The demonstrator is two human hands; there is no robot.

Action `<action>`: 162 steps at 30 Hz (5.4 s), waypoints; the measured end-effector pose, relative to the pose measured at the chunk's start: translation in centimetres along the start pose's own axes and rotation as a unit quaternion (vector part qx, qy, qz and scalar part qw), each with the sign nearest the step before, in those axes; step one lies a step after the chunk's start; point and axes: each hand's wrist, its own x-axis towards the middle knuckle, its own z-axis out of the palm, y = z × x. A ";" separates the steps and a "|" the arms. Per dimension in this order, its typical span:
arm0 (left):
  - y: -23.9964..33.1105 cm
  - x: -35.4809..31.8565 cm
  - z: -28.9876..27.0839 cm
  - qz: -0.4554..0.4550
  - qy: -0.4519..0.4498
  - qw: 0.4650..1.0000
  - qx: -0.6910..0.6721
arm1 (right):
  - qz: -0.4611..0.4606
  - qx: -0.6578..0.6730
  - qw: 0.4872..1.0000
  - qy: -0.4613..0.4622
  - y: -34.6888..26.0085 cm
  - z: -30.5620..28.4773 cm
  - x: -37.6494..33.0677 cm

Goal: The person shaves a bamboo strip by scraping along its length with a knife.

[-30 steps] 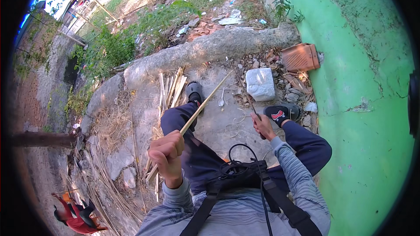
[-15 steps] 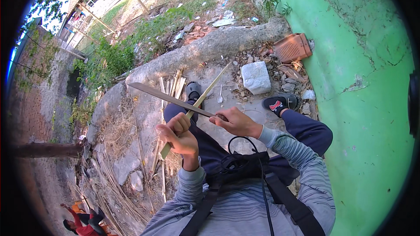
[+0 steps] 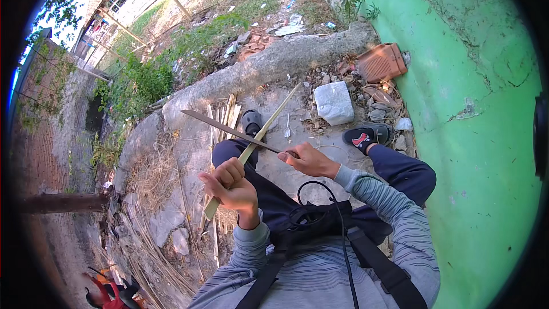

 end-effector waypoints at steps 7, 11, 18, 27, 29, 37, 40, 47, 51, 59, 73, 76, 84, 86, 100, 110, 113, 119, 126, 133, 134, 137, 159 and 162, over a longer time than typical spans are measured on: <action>-0.2 0.0 1.2 -0.002 -0.019 1.000 0.017 | 0.078 -0.011 0.994 0.073 5.8 -1.3 2.0; -0.4 0.0 0.5 0.026 -0.021 0.999 -0.008 | 0.101 -0.004 0.994 0.039 6.2 -0.8 1.9; -0.1 -0.1 -0.2 0.031 -0.070 0.997 0.010 | 0.005 0.060 0.998 0.013 2.6 0.1 0.8; 0.5 1.7 -1.6 -0.031 0.055 0.996 0.057 | 0.058 0.029 0.997 0.037 4.5 0.7 2.6; 0.8 2.4 -1.6 0.011 -0.008 0.995 0.103 | 0.061 0.029 0.998 0.018 2.9 0.6 2.3; 0.0 4.0 -3.6 0.091 -0.263 0.959 0.060 | 0.044 0.109 0.993 -0.014 0.6 0.8 1.0; -0.1 3.2 -3.2 0.047 -0.235 0.970 0.036 | -0.018 0.064 0.998 -0.005 0.1 0.9 1.1; 0.3 3.1 -3.1 0.033 -0.211 0.976 0.047 | 0.070 0.096 0.993 -0.008 1.0 0.4 2.8; 0.1 3.5 -5.3 0.011 -0.178 0.984 0.015 | 0.024 -0.022 0.999 0.001 -1.5 0.3 2.9; -0.2 2.6 -4.0 0.030 -0.190 0.981 0.014 | 0.023 -0.023 0.999 -0.006 0.3 0.1 2.7; 0.2 3.5 -3.1 0.044 -0.262 0.964 0.009 | 0.067 -0.001 0.998 0.018 3.6 0.2 3.6; 0.5 3.3 -2.7 0.036 -0.265 0.963 0.011 | 0.099 -0.016 0.994 0.044 5.2 -0.7 4.4; 0.8 3.6 -3.0 0.036 -0.289 0.956 0.026 | 0.010 0.027 1.000 -0.008 1.9 0.5 3.4; 0.7 3.8 -2.9 0.036 -0.287 0.957 0.026 | 0.041 0.035 0.998 0.021 3.8 0.5 4.2; 0.7 4.3 -3.7 0.025 -0.307 0.951 0.020 | -0.036 -0.022 0.998 0.044 6.4 0.3 5.3; 0.6 4.8 -4.5 0.024 -0.277 0.960 0.006 | 0.037 -0.066 0.997 0.030 11.7 -0.1 8.5; 0.3 5.0 -4.3 0.030 -0.288 0.957 0.000 | 0.024 -0.050 0.998 0.031 11.8 0.2 9.1; -0.2 5.7 -4.2 0.028 -0.292 0.956 -0.004 | 0.076 -0.111 0.988 0.077 18.4 -1.8 12.2; 0.1 7.4 -7.2 0.041 -0.233 0.972 0.005 | 0.023 -0.070 0.997 0.016 14.6 0.6 12.9; -1.1 8.3 -6.9 0.033 -0.243 0.969 -0.009 | 0.093 -0.161 0.976 0.114 23.0 -2.1 15.0; -0.9 8.5 -7.4 0.032 -0.237 0.971 -0.005 | 0.090 -0.159 0.977 0.112 22.4 -1.9 15.5; -0.4 8.9 -8.9 0.027 -0.203 0.979 -0.019 | 0.052 -0.149 0.981 0.116 19.5 -0.8 15.9; 0.0 7.9 -8.4 0.023 -0.228 0.973 0.014 | 0.065 -0.123 0.989 0.044 14.9 -1.7 10.6; 0.2 7.2 -7.5 0.016 -0.237 0.971 0.027 | -0.002 -0.108 0.994 -0.003 9.8 -2.0 8.0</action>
